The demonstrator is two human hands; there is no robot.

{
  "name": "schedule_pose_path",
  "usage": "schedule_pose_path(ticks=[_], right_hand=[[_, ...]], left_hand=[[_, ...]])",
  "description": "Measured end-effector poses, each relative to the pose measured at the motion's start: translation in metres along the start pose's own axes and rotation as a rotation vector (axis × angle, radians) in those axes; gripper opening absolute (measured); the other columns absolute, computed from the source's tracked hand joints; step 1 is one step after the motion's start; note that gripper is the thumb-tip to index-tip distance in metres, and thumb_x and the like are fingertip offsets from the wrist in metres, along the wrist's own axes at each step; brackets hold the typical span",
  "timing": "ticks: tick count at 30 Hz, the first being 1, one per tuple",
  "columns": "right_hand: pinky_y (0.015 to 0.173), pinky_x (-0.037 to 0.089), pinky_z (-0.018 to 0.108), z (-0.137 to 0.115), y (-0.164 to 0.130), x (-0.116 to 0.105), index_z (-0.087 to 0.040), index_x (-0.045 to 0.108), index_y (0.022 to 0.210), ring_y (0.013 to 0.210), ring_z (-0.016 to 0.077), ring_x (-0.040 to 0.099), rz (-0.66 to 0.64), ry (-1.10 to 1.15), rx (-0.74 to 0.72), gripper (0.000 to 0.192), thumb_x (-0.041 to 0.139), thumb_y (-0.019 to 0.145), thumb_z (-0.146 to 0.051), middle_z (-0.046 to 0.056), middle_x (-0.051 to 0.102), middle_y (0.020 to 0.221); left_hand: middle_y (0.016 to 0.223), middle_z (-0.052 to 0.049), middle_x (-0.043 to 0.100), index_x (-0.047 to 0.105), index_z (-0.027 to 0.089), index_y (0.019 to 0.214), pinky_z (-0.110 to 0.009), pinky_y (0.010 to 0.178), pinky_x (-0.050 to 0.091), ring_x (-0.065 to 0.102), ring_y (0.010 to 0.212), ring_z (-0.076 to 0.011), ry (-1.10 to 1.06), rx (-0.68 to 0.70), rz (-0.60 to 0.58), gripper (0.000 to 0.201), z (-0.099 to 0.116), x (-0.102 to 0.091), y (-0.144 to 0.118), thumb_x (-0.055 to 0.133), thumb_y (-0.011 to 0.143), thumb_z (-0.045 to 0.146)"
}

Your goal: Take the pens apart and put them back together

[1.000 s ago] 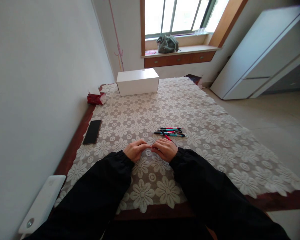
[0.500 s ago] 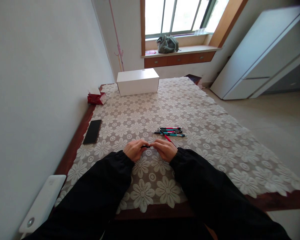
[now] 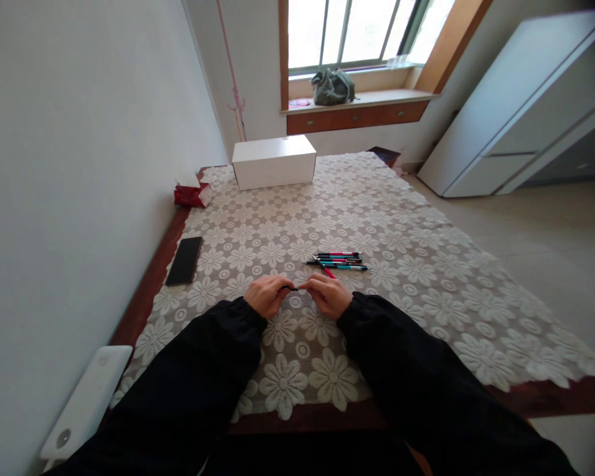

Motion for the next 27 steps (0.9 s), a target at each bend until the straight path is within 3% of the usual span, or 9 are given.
schedule_pose_path(ticks=[7, 11, 20, 27], right_hand=[[0.070, 0.049, 0.027, 0.001, 0.000, -0.005, -0.020, 0.067, 0.103, 0.073, 0.0152, 0.060, 0.036, -0.115, 0.090, 0.025, 0.045, 0.094, -0.014, 0.005, 0.063, 0.089], [0.072, 0.049, 0.026, 0.002, -0.001, -0.004, -0.020, 0.067, 0.104, 0.077, 0.0155, 0.061, -0.003, -0.139, 0.057, 0.026, 0.044, 0.094, -0.014, 0.006, 0.064, 0.092], [0.074, 0.051, 0.026, 0.002, -0.003, 0.008, -0.020, 0.066, 0.109, 0.083, 0.0168, 0.064, -0.158, -0.150, -0.095, 0.031, 0.041, 0.093, -0.011, 0.008, 0.065, 0.095], [0.073, 0.051, 0.026, 0.004, -0.005, 0.014, -0.021, 0.065, 0.112, 0.082, 0.0163, 0.062, -0.178, -0.193, -0.096, 0.035, 0.044, 0.088, -0.007, 0.007, 0.065, 0.096]], left_hand=[[0.094, -0.003, 0.071, 0.062, 0.023, 0.099, -0.034, 0.083, 0.051, 0.067, 0.089, -0.0206, 0.116, -0.162, 0.072, 0.012, -0.009, 0.000, 0.001, 0.054, 0.092, 0.019], [0.088, -0.005, 0.069, 0.063, 0.021, 0.092, -0.037, 0.082, 0.050, 0.064, 0.088, -0.0225, 0.206, -0.239, 0.091, 0.006, -0.016, 0.002, 0.001, 0.058, 0.090, 0.019], [0.112, -0.004, 0.069, 0.068, 0.024, 0.094, -0.042, 0.095, 0.047, 0.058, 0.108, -0.0236, 0.140, -0.105, 0.061, 0.018, -0.016, 0.003, 0.001, 0.054, 0.091, 0.014], [0.124, -0.004, 0.066, 0.071, 0.025, 0.093, -0.046, 0.107, 0.043, 0.053, 0.123, -0.0260, 0.057, 0.095, -0.004, 0.011, -0.010, 0.006, 0.002, 0.067, 0.088, 0.033]])
Point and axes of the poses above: each hand's wrist, its own y-axis towards the middle knuckle, its own x-axis out of the palm, z = x × y, the point moved 2 cm from there along y, towards the middle knuckle
